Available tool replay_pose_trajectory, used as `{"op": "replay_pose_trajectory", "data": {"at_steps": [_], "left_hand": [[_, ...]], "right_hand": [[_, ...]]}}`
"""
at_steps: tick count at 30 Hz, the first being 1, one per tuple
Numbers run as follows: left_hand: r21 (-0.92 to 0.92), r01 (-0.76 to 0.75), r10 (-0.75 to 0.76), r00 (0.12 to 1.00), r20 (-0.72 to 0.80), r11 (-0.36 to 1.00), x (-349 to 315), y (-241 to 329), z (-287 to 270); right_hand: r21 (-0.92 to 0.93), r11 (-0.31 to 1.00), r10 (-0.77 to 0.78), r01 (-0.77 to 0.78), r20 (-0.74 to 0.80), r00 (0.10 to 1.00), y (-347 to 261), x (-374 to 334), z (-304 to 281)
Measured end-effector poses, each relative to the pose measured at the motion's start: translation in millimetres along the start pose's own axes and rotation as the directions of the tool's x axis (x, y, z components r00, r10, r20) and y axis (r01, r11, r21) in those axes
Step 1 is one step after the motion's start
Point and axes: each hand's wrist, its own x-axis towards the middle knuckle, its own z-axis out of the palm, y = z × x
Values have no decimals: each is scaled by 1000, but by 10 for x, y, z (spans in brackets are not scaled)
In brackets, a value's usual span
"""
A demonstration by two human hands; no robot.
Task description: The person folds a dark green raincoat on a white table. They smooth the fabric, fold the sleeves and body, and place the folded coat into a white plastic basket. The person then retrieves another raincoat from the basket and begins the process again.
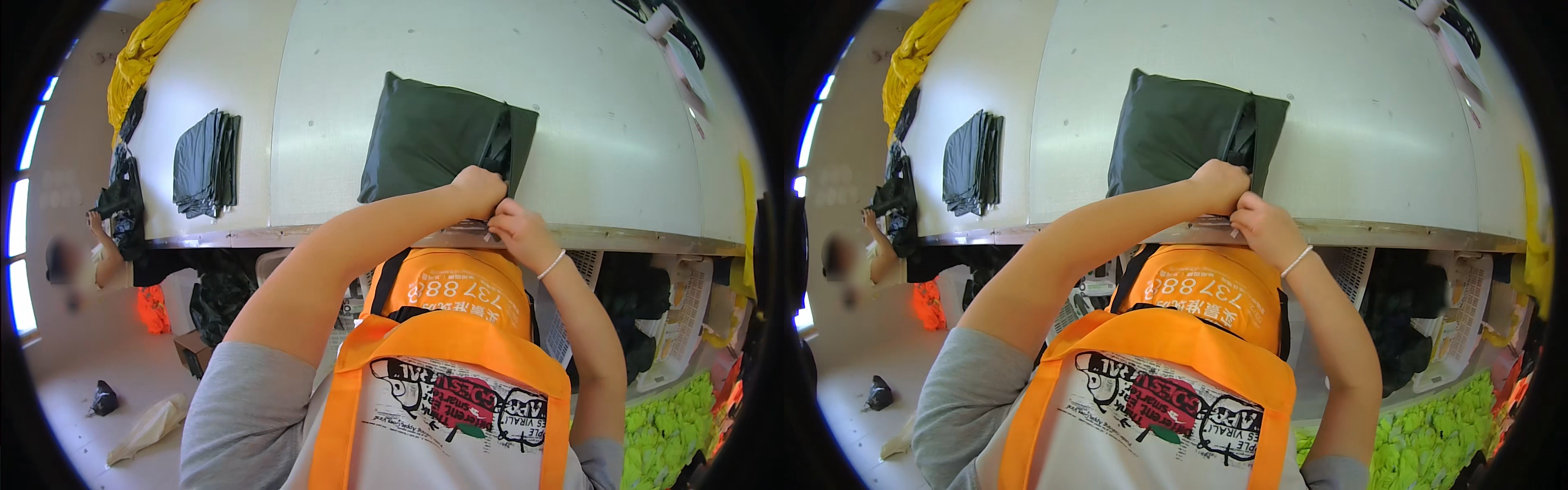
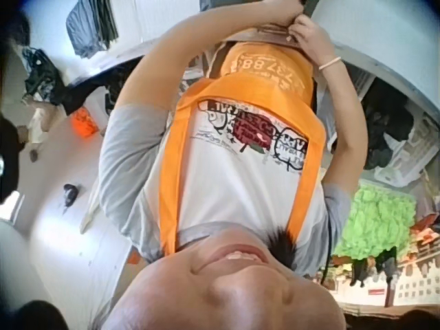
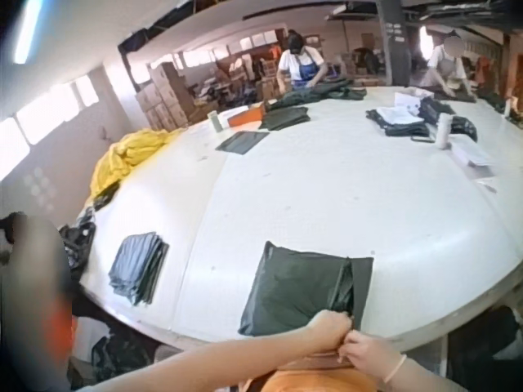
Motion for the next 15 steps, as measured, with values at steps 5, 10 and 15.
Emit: {"op": "replay_pose_trajectory", "data": {"at_steps": [5, 10, 15], "left_hand": [[-732, -98, 7, 992, -126, 674, -105, -246, -422], [-285, -539, 440, 829, -346, 792, -114, -304, -307], [-4, -447, 434, 872, -228, 895, 23, -149, 68]], "right_hand": [[11, 999, 31, -30, -122, 992, 65, 27, -270], [90, 995, 52, -53, 15, 999, 160, -1, -368], [59, 986, 143, -157, 194, 971, 195, 53, -379]]}}
